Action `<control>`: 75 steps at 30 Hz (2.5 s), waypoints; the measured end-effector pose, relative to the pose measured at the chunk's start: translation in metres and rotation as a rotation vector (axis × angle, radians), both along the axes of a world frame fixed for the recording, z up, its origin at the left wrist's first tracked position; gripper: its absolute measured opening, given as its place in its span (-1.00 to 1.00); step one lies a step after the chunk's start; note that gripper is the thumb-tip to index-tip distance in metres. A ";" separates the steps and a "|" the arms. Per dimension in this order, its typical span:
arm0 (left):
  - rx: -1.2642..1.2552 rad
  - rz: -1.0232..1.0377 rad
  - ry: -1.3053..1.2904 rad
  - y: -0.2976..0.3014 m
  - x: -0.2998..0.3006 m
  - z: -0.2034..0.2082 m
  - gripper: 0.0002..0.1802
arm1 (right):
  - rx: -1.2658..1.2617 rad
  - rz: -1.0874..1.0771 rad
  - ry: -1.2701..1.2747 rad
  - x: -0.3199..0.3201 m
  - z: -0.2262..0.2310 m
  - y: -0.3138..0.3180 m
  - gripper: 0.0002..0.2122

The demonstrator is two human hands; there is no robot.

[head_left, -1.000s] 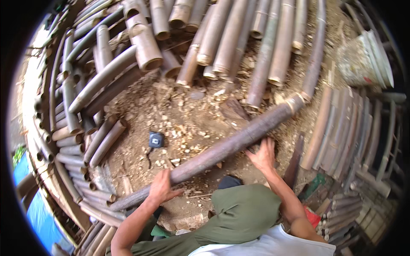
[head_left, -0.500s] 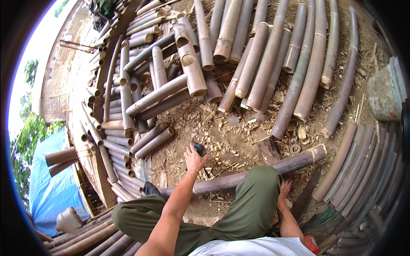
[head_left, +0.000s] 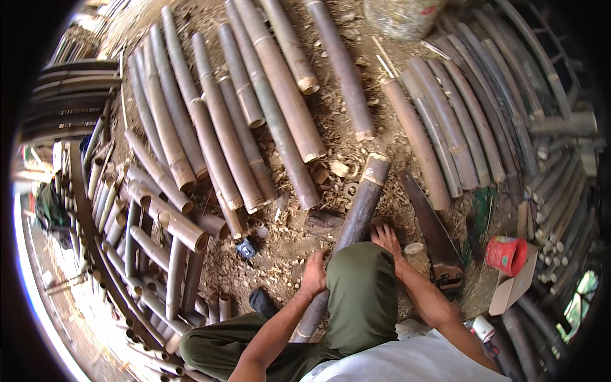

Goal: The person selects bamboo poles from a pile, measures them with a tape measure, and marks them with a knife. They then use a machete and a wooden block to split the bamboo poles into smaller sections.

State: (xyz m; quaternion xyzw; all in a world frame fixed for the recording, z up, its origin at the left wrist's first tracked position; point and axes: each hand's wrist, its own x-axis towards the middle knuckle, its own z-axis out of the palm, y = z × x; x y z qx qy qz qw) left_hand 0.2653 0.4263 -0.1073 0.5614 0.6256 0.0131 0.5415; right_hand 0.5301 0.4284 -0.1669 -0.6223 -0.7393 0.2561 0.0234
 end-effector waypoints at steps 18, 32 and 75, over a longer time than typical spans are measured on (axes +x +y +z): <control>-0.088 0.107 -0.501 0.020 0.018 -0.035 -0.29 | -0.068 -1.735 0.236 -0.230 0.039 -0.412 -0.34; -0.550 -0.217 -0.412 0.086 0.045 -0.076 -0.54 | -0.516 -1.923 -0.151 -0.489 0.077 -0.368 -0.64; -0.423 -0.034 -0.391 0.066 0.039 -0.023 -0.50 | -0.989 -1.590 -0.073 -0.525 0.023 -0.575 -0.64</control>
